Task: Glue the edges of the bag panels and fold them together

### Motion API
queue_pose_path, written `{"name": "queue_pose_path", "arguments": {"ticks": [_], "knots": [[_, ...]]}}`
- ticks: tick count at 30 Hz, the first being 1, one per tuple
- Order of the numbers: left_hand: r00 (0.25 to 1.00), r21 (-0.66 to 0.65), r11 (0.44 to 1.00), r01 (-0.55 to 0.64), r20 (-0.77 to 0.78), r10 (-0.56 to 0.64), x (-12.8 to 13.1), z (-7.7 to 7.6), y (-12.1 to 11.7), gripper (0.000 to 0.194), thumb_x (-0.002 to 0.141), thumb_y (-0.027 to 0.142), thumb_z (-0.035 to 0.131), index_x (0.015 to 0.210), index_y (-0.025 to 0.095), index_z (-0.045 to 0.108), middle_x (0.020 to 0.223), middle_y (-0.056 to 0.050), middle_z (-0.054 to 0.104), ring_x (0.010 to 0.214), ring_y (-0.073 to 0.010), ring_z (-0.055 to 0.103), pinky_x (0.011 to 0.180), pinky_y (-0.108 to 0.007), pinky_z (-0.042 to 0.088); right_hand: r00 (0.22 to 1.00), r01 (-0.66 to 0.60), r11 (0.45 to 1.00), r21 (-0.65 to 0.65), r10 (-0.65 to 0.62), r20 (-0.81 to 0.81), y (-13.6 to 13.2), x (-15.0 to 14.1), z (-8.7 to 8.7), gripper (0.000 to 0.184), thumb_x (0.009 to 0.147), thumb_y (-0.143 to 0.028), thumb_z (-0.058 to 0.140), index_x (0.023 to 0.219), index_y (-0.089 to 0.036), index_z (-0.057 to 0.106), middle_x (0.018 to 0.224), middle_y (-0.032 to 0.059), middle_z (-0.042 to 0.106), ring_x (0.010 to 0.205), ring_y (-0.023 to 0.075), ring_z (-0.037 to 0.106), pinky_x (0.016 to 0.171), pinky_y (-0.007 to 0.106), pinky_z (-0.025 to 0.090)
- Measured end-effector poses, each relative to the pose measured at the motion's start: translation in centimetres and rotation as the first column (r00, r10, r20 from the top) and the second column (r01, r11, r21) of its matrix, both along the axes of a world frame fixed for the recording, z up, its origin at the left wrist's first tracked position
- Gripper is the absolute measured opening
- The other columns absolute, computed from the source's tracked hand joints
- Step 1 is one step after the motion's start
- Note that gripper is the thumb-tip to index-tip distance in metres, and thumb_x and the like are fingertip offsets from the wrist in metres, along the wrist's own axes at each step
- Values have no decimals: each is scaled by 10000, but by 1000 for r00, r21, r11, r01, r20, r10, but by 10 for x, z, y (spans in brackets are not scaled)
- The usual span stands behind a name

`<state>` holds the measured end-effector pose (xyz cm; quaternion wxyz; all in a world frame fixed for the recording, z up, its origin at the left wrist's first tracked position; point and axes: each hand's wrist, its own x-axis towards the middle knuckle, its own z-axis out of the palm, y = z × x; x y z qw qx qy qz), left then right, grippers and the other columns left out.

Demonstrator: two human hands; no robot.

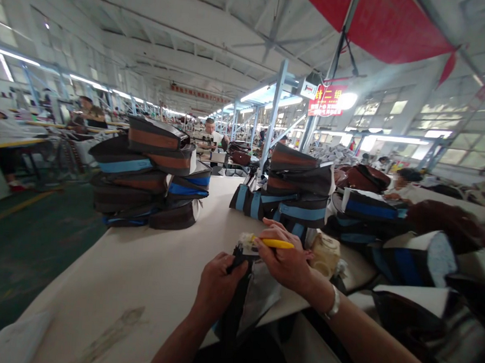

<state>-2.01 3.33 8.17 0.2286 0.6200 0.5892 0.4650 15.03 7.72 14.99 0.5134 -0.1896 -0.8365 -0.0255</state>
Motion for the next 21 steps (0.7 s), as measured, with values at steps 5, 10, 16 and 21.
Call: {"name": "queue_pose_path", "arguments": {"ticks": [5,10,16,21], "knots": [[1000,22,1000,-6,12,6,-2,0,-2,293,877,408,542,745,187,681,774,-21,622,742,-166,599,685,-264,417,1000,11,1000,-5,-11,-11,3,-3,-7,62,937,-210,543,893,-215,587,791,13,661,895,207,677,991,430,516],[989,132,985,115,-107,-102,-36,10,13,294,904,406,513,837,202,714,954,-39,672,867,-171,631,773,-256,468,959,176,976,-126,-199,-202,6,18,0,102,936,-264,565,891,-211,639,858,35,687,900,222,680,923,409,532],[966,135,987,-90,-228,120,-125,-1,82,194,730,376,678,787,198,727,1222,-86,647,1212,-292,529,1081,-375,360,764,14,881,-472,-314,-564,-19,52,3,238,871,-400,684,830,-166,674,667,5,622,590,143,603,604,270,515],[884,73,893,-443,-130,449,-149,-51,93,349,805,385,558,1019,129,660,1034,-161,667,1113,-339,576,980,-467,435,634,-215,754,-621,-376,-676,-33,60,-24,293,792,-405,774,881,-147,664,678,18,632,546,100,535,444,172,400]]}}
